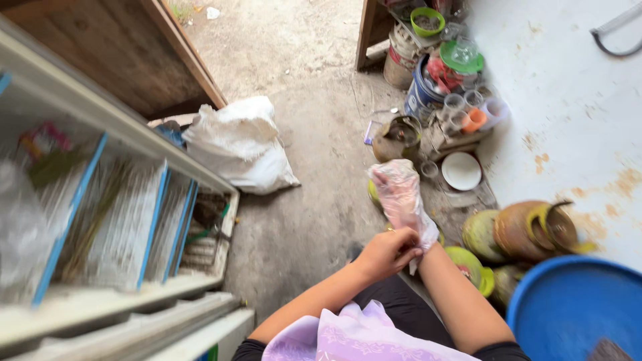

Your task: The person sits on the floor and uses a knife to cut white rectangular food blocks from plastic bags into smaller pieces, placing them into a red basket and onto a blue tray.

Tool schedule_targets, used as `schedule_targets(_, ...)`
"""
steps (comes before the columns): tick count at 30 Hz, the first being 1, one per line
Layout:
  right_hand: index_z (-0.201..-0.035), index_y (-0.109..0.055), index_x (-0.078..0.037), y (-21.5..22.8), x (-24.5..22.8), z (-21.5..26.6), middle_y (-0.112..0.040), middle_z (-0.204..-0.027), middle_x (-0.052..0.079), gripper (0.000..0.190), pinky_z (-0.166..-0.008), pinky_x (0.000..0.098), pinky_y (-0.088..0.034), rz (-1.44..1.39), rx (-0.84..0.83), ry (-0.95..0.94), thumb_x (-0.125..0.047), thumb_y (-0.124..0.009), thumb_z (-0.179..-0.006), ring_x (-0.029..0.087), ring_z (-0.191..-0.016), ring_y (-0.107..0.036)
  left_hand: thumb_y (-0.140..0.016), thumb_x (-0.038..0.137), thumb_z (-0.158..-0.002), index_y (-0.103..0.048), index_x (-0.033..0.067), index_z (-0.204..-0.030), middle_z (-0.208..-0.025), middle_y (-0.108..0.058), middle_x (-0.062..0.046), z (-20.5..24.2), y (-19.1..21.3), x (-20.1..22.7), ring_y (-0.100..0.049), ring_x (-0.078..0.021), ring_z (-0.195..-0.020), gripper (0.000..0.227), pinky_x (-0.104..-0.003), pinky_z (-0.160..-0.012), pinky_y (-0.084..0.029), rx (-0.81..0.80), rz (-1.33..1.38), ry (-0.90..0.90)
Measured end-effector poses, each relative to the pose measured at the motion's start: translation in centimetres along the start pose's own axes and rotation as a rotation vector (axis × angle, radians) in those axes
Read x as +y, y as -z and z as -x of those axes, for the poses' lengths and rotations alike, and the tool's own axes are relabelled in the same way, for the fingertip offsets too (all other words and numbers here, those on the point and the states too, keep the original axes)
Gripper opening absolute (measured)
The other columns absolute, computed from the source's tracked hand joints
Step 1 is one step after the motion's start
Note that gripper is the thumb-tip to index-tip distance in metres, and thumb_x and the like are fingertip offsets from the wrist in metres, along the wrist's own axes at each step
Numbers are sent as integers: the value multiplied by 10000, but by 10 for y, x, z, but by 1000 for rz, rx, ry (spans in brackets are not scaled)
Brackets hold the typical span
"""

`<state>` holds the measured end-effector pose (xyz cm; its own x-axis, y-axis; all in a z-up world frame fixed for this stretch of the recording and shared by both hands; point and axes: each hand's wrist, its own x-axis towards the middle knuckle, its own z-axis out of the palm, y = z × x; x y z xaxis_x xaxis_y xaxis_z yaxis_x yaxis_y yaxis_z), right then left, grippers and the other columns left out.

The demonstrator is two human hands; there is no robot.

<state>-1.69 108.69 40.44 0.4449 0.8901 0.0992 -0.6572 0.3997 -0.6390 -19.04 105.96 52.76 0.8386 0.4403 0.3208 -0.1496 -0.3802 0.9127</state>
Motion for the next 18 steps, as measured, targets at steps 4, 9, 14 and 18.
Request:
schedule_targets(4, -1426, -495, -139, 10, 16, -106, -578, -1383, 28, 413, -1159, 408, -359, -69, 292, -137, -359, -477, -1077, 244, -1280, -547, -731, 154, -951, -637, 30, -996, -829, -655, -154, -73, 49, -84, -651, -352, -743, 162, -397, -670, -510, -36, -5, 117)
schedule_targets(9, -1535, -484, -70, 16, 41, -271, -514, -1513, 83, 545, -1176, 393, -357, 26, 61, -72, -432, -486, -1126, 244, -1400, -468, -691, 130, -965, -627, 28, -988, -817, -654, -159, -183, 140, -167, -643, -335, -742, 122, -401, -700, -520, -82, 20, 117)
schedule_targets(14, -1540, -400, -198, -10, 82, -427, -451, -1595, 64, 560, -1167, 394, -357, -76, 174, -294, -435, -438, -1033, 267, -1464, -431, -694, 145, -964, -627, 19, -991, -836, -655, -150, -278, 238, -214, -640, -275, -743, 145, -371, -703, -528, 24, 10, 198)
schedule_targets(18, -1519, -433, -148, -34, 110, -532, -497, -1564, 120, 520, -1132, 415, -365, -173, 21, -431, -354, -469, -1042, 338, -1439, -453, -730, 208, -978, -657, 8, -952, -803, -666, -117, -332, 312, -259, -633, -186, -717, 214, -337, -683, -543, 147, 107, 379)
